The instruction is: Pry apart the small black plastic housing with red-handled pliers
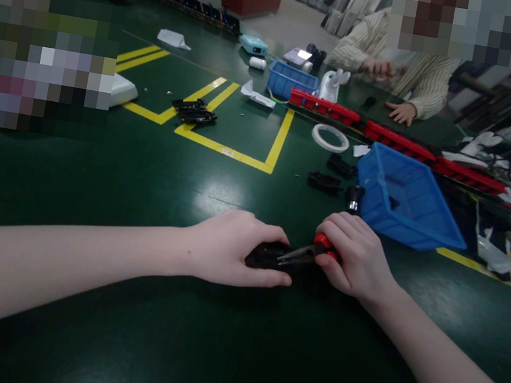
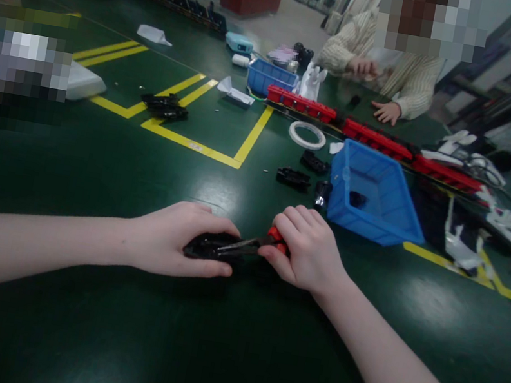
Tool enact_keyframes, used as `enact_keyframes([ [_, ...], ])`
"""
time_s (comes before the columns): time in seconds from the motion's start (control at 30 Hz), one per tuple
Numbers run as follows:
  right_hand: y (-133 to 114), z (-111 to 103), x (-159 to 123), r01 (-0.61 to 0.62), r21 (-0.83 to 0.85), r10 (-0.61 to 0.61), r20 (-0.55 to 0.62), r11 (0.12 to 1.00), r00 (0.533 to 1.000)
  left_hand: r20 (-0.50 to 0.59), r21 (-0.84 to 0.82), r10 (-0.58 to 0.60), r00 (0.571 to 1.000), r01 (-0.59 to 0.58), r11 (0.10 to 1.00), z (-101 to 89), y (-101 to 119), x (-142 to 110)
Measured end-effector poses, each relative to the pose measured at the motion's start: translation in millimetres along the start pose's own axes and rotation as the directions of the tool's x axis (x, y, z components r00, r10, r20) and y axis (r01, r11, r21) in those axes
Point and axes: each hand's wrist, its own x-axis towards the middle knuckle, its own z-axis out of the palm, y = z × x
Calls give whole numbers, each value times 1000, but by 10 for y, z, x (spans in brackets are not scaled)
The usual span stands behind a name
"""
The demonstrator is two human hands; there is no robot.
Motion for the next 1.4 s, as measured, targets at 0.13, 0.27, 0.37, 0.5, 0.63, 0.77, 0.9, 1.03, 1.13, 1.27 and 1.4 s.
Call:
enact_keyframes([
  [0.13,-24,-5,4,-8,9,8,17,1000,1000,9,9,0,1000,0,1000,6,-5,6],
  [0.27,-64,-11,6,-15,32,14,37,999,999,4,-3,37,999,-37,999,14,-23,5],
  [0.37,-77,-13,4,-29,59,26,48,998,998,-4,-9,36,999,-36,999,12,-30,1],
  [0.5,-37,-14,2,-27,91,20,74,995,997,7,-1,31,999,-31,1000,5,-34,0],
  [0.63,27,-17,0,-19,98,10,97,995,995,24,-12,36,999,-36,999,3,-30,12],
  [0.77,42,-19,-1,-13,92,3,106,996,994,25,1,56,998,-56,998,4,-27,20],
  [0.9,10,-15,-2,-12,69,4,107,998,994,27,24,53,998,-54,998,6,-33,18],
  [1.03,-43,-16,-11,-21,45,17,99,999,995,24,53,49,998,-51,997,11,-36,14],
  [1.13,-66,-21,-18,-36,33,33,90,999,995,17,49,47,999,-48,998,11,-35,11],
  [1.27,-45,-21,-16,-40,33,37,90,999,995,29,19,45,999,-45,999,1,-27,12],
  [1.4,-2,-19,-13,-35,45,30,99,998,995,37,-2,24,999,-24,1000,-13,-17,11],
])
